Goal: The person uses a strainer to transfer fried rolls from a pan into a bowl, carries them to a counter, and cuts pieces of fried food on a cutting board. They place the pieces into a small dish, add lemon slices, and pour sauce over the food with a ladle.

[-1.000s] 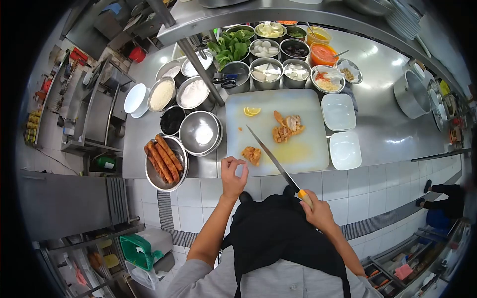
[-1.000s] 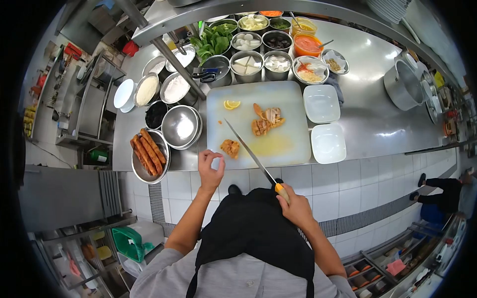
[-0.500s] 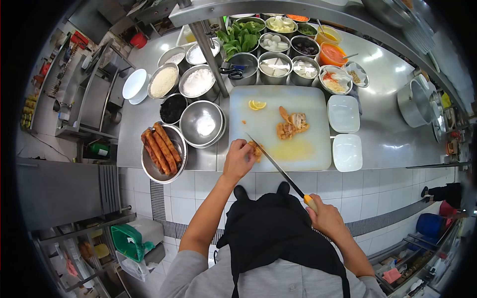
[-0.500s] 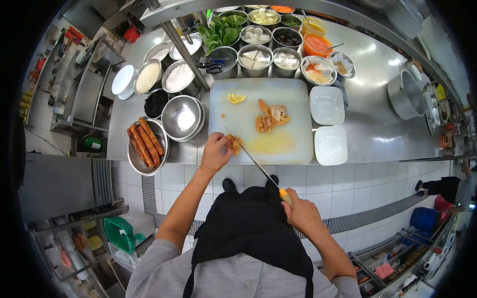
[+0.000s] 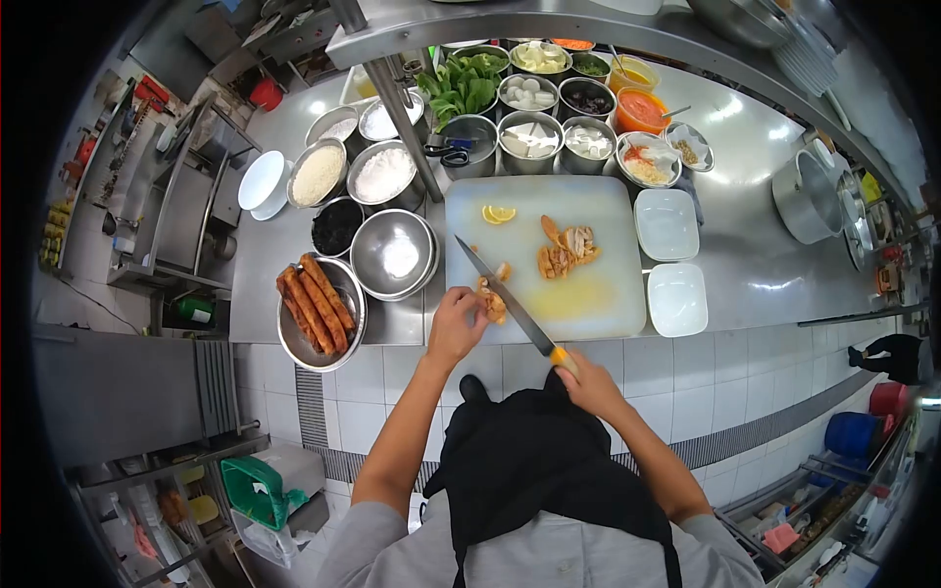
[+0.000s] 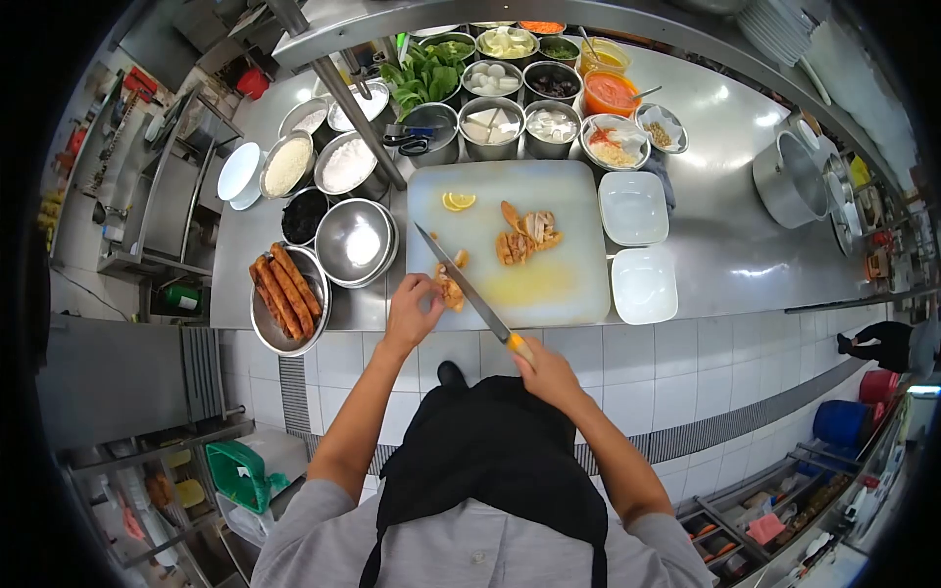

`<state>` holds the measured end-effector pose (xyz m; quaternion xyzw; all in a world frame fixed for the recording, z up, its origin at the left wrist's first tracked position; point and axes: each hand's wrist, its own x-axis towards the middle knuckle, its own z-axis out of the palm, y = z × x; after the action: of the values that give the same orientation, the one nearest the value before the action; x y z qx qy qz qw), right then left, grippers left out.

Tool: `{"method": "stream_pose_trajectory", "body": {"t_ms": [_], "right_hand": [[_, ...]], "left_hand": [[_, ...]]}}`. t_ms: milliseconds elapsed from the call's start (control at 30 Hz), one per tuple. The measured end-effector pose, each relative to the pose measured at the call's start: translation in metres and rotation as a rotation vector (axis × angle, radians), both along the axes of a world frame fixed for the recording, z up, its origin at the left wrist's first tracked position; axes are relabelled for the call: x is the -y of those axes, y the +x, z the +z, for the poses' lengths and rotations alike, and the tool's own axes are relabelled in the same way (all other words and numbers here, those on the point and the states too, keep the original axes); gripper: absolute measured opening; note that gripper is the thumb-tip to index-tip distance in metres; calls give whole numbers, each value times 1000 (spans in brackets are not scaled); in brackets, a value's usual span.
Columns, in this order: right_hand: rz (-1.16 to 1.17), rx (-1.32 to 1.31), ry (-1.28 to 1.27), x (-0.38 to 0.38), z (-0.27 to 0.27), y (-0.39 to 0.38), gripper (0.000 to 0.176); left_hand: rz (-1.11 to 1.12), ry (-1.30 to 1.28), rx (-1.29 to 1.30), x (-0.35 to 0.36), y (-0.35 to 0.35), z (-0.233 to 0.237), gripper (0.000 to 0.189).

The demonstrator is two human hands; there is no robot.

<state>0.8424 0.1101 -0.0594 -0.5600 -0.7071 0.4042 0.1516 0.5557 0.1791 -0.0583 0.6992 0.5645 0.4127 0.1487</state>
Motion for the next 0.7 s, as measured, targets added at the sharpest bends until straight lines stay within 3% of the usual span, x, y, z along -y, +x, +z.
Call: {"method": "stream_pose_trajectory", "body": {"t_ms": [300, 467, 700], "right_hand": [[-207, 15, 5, 46, 78, 37, 41], [-164, -22, 37, 54, 86, 15, 42], [-126, 42, -60, 66, 75, -2, 44]], "left_hand": [[168, -81, 129, 27, -10, 18, 23], [-9, -29, -126, 22, -4, 24, 29], [-144, -33, -146, 1, -1, 5, 29]]}}
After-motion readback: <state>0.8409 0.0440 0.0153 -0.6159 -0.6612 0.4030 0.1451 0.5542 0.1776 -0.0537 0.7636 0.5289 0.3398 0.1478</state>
